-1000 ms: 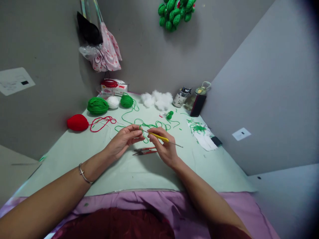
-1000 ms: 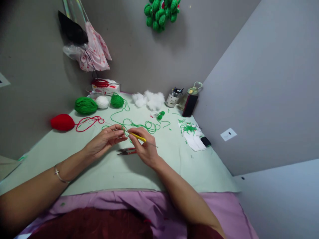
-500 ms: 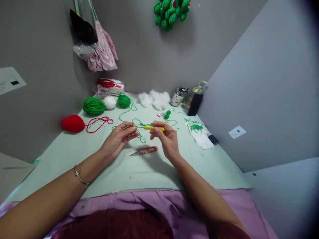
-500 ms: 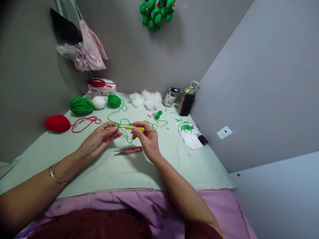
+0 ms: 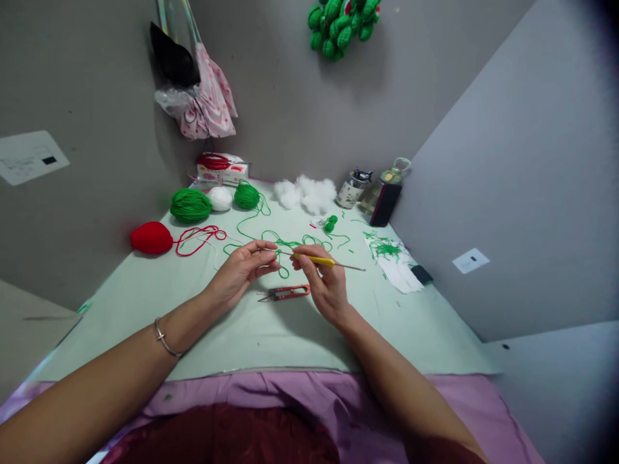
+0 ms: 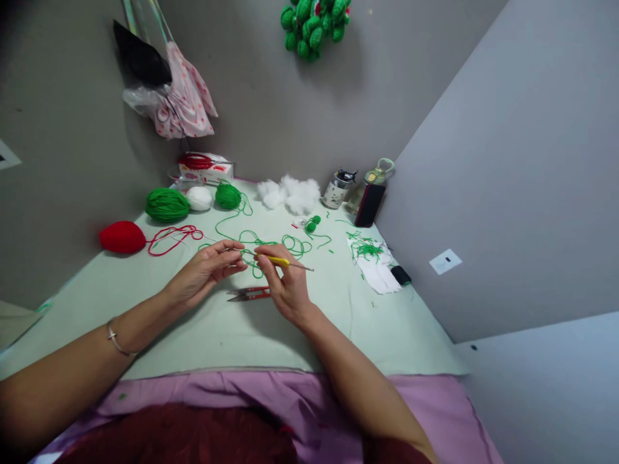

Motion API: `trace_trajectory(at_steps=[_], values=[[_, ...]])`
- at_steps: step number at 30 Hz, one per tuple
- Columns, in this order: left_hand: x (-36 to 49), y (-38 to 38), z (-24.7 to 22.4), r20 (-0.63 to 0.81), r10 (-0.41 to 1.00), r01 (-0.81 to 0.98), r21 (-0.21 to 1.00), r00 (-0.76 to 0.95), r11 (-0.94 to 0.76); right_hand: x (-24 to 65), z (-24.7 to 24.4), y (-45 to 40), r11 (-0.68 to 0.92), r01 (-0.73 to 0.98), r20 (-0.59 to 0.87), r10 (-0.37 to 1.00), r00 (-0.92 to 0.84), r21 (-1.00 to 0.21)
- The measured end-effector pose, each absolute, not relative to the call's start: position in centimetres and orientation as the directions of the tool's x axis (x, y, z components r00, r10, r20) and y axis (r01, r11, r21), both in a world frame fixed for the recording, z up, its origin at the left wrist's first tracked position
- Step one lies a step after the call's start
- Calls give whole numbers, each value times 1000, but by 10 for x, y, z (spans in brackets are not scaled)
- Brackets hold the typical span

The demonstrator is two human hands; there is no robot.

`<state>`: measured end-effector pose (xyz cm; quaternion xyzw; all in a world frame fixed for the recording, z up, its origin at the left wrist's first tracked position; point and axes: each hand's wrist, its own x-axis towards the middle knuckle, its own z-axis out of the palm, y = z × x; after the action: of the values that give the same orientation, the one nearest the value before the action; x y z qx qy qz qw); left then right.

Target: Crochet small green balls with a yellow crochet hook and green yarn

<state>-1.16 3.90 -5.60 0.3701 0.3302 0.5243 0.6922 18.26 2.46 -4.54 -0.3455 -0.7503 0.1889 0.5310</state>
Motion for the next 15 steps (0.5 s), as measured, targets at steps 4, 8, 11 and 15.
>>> trace_trajectory(at_steps=[4,8,11,15], values=[[-12,38,-55,-65,969,-467,867,238,172,183,-47,23,821,473,805,499,-322,-320],[-12,37,-55,-58,967,-456,874,249,170,185,-48,23,835,528,806,416,-421,-155],[-12,38,-56,-59,964,-440,881,260,173,185,-47,23,838,532,815,391,-428,-123],[-12,37,-57,-57,956,-420,890,287,179,184,-46,23,835,550,823,308,-478,7]])
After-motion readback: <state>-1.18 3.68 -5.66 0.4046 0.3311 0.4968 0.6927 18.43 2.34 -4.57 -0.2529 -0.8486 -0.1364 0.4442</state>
